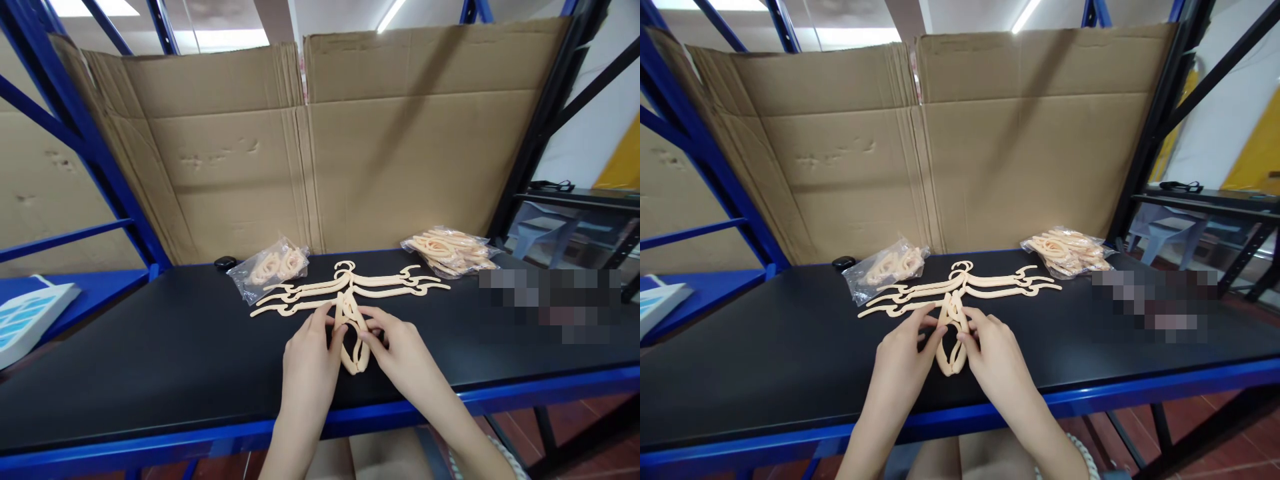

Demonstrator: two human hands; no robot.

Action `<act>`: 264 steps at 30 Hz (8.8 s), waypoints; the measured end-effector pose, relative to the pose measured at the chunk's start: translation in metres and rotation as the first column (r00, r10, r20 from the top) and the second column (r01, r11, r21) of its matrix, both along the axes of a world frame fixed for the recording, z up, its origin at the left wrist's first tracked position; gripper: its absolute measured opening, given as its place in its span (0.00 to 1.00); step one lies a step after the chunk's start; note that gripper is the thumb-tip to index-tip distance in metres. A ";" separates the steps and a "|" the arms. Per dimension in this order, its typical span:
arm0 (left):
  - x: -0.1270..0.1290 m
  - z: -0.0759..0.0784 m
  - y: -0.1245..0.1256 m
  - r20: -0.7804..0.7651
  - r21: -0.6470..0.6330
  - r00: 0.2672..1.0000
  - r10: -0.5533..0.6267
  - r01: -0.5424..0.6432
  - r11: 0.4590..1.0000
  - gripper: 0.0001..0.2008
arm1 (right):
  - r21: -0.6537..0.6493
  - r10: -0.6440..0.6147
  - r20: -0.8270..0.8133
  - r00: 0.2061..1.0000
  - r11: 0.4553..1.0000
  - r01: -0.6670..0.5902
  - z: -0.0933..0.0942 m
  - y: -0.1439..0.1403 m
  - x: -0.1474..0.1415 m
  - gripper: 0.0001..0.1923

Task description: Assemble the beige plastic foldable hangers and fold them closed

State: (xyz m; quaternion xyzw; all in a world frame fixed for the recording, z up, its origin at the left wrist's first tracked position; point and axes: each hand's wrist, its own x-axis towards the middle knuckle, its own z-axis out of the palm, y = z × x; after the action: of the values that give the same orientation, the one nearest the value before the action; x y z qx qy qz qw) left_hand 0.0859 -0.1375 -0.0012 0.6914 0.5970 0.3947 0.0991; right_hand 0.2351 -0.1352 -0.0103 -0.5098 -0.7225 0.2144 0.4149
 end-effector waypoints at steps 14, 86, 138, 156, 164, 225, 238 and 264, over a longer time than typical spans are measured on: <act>-0.075 0.033 0.032 -0.504 -0.010 0.834 -0.225 0.255 0.967 0.11 | 0.250 -0.032 0.616 0.787 0.955 -0.157 0.039 0.058 0.099 0.10; -0.029 0.036 0.065 0.634 0.235 0.576 -0.516 0.493 0.838 0.13 | 0.112 0.306 -0.370 0.877 0.952 -0.285 0.038 0.063 0.019 0.17; -0.060 0.025 0.077 -0.574 0.047 0.752 -0.323 0.424 0.904 0.11 | -0.048 0.046 0.559 0.828 0.999 -0.023 0.042 0.110 0.091 0.11; -0.069 0.006 0.110 -0.661 0.123 0.723 -0.201 0.368 0.922 0.13 | 0.011 0.049 0.597 0.801 0.998 -0.069 0.028 0.130 0.100 0.04; -0.070 0.035 0.090 -0.749 0.283 0.661 0.044 0.259 0.923 0.16 | 0.058 0.068 0.514 0.855 0.992 -0.114 0.046 0.120 0.109 0.03; -0.065 0.039 0.091 0.943 0.070 0.274 -0.190 0.393 0.917 0.23 | 0.135 0.231 -0.590 0.774 0.973 -0.187 0.041 0.107 0.081 0.13; -0.032 0.038 0.057 0.888 0.035 0.354 -0.294 0.586 0.810 0.15 | -0.049 0.344 -0.653 0.675 0.870 -0.491 0.034 0.067 0.025 0.20; -0.022 0.036 0.054 0.691 0.107 0.579 -0.433 0.510 0.854 0.15 | -0.105 0.395 -0.406 0.824 0.876 -0.471 0.048 0.057 0.027 0.16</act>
State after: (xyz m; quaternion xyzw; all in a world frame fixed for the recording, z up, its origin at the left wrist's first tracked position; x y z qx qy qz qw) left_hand 0.0638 -0.0835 0.0344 0.6192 0.3291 0.5517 0.4516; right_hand 0.2620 -0.0787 0.0381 -0.3207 -0.7020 0.4676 0.4310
